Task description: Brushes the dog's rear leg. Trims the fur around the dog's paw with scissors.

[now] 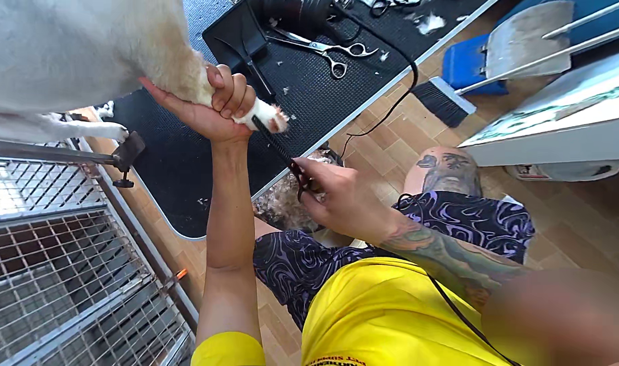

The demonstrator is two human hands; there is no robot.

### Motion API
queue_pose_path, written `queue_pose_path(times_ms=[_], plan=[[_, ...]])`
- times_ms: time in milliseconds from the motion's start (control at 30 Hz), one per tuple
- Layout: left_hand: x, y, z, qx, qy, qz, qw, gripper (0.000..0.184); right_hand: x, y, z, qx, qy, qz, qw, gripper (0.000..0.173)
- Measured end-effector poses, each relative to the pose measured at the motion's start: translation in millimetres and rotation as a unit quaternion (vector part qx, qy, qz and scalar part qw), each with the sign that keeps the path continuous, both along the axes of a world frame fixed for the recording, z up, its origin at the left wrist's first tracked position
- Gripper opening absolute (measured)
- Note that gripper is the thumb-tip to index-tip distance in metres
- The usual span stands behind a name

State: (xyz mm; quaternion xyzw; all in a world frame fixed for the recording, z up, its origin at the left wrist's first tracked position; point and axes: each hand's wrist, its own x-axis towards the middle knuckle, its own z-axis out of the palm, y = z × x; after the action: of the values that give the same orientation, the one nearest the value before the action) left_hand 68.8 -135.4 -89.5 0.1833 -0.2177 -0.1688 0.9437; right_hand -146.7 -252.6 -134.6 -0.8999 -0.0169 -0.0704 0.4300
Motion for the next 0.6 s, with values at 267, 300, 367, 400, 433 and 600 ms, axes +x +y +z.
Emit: queue_pose_path(times_ms=[267,300,367,400,433,600], plan=[[5,6,3,0.001,0.007,-0.008,1.0,0.097,-3,-9,0,-0.082,-0.04,-0.068,0.994,0.059],[5,5,4,0.007,0.009,-0.009,1.0,0.097,-3,-7,1,-0.097,-0.042,-0.071,0.992,0.061],[5,3,6,0.019,0.012,-0.015,1.0,0.098,-1,-4,2,-0.117,-0.043,-0.076,0.989,0.06],[5,1,5,0.023,0.012,-0.019,0.999,0.098,1,-3,3,-0.123,-0.044,-0.078,0.988,0.059],[5,-1,5,0.026,0.014,-0.028,0.999,0.099,3,-3,5,-0.127,-0.046,-0.078,0.988,0.058],[-8,-11,-1,0.08,0.026,-0.027,0.996,0.096,8,-3,9,-0.121,-0.054,-0.086,0.987,0.052]])
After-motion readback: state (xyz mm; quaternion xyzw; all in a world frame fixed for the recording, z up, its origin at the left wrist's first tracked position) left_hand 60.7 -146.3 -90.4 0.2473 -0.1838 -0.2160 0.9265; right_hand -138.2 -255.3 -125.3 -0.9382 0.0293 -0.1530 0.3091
